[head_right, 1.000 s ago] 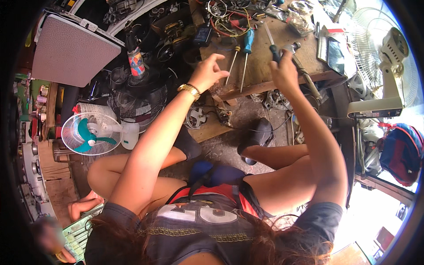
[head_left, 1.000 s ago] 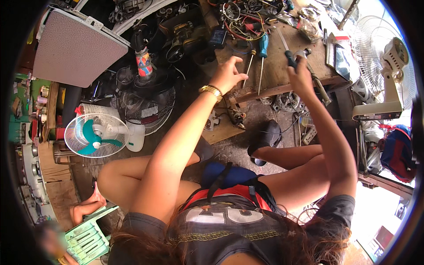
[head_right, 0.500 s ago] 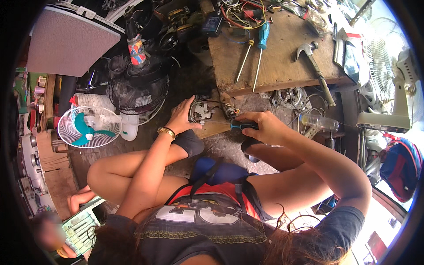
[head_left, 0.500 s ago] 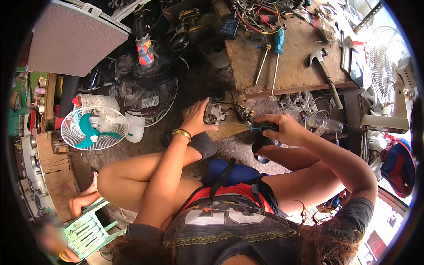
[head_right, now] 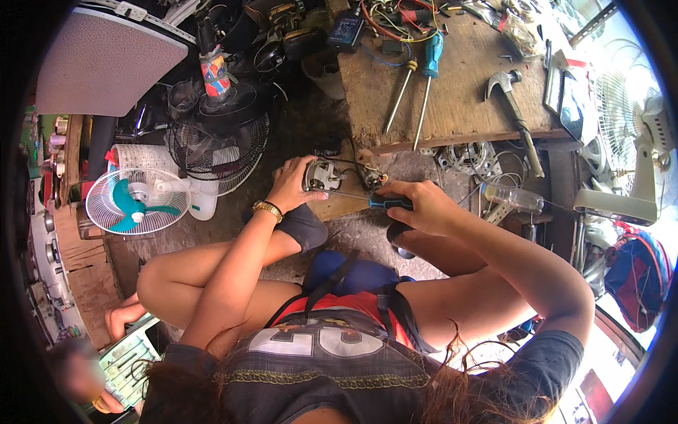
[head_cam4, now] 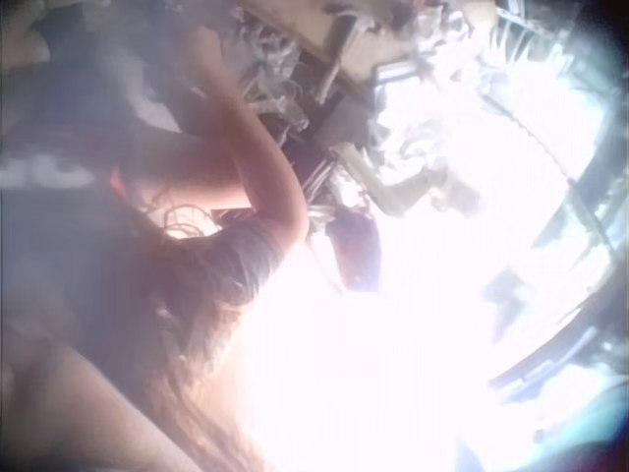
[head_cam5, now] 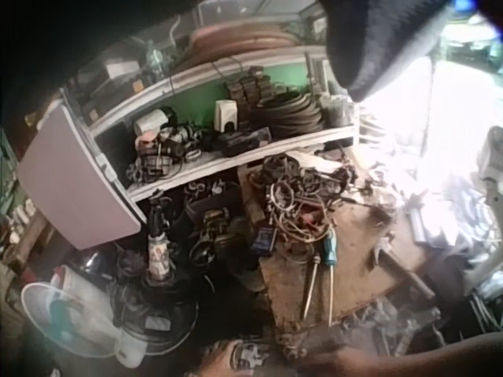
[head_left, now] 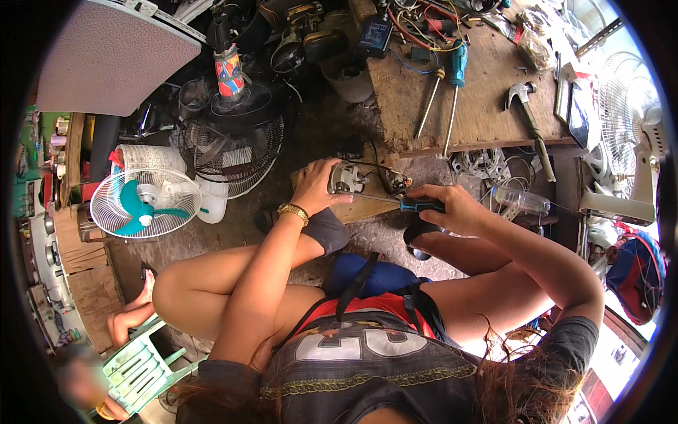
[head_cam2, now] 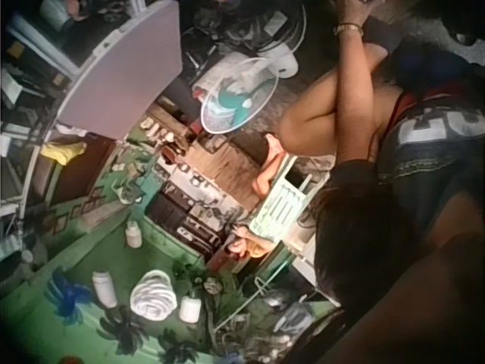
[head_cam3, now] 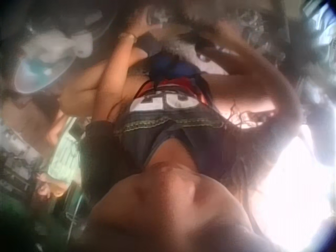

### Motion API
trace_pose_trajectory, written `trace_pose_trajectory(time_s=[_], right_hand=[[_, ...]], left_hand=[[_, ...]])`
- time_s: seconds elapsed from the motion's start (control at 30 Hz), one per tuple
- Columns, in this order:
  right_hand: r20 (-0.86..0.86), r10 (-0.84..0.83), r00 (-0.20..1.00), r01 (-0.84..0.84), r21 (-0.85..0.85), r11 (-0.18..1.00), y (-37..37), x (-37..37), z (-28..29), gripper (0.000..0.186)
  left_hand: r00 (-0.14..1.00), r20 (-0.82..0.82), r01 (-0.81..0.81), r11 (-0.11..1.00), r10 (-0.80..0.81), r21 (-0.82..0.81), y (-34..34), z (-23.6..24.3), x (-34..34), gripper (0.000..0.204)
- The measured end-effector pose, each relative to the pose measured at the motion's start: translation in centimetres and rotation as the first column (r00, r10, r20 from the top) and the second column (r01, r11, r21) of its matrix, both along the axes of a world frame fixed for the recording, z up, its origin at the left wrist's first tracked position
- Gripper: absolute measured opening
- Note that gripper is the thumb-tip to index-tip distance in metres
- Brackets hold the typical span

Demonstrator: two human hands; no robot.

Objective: The person repairs an electric motor by removing screws with a screwdriver and using a hammer to tap the metal casing apart.

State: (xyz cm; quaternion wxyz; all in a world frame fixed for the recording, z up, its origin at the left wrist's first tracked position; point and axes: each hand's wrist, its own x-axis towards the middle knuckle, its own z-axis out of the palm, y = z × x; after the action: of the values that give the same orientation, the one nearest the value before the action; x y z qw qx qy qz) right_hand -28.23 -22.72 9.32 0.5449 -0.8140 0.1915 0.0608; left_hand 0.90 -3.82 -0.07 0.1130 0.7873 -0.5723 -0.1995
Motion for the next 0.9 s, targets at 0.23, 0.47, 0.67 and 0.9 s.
trace_pose_trajectory(time_s=[0.23, 0.47, 0.67, 0.9], right_hand=[[0.011, 0.041, 0.999, -0.04, -0.053, 0.998, -0.1, 0.1, 0.3, 0.044], [0.09, 0.102, 0.991, -0.087, -0.155, 0.984, -0.2, 0.0, 0.0, 0.046], [0.094, 0.095, 0.991, -0.083, -0.126, 0.989, 0.5, -0.1, 0.3, 0.046], [0.033, 0.023, 0.999, -0.021, -0.074, 0.997, 0.3, -0.5, 0.5, 0.043]], left_hand=[[1.0, 0.025, 0.01, 1.0, -0.01, 0.008, 0.0, -0.1, 0.3, 0.098], [1.0, -0.017, 0.024, 0.996, -0.022, 0.086, -0.5, 0.8, 0.3, 0.097], [0.999, -0.015, 0.05, 0.998, -0.049, 0.031, -0.4, 0.4, 0.6, 0.095], [0.999, -0.042, 0.033, 0.999, -0.032, 0.027, -0.5, 0.8, 0.1, 0.093]])
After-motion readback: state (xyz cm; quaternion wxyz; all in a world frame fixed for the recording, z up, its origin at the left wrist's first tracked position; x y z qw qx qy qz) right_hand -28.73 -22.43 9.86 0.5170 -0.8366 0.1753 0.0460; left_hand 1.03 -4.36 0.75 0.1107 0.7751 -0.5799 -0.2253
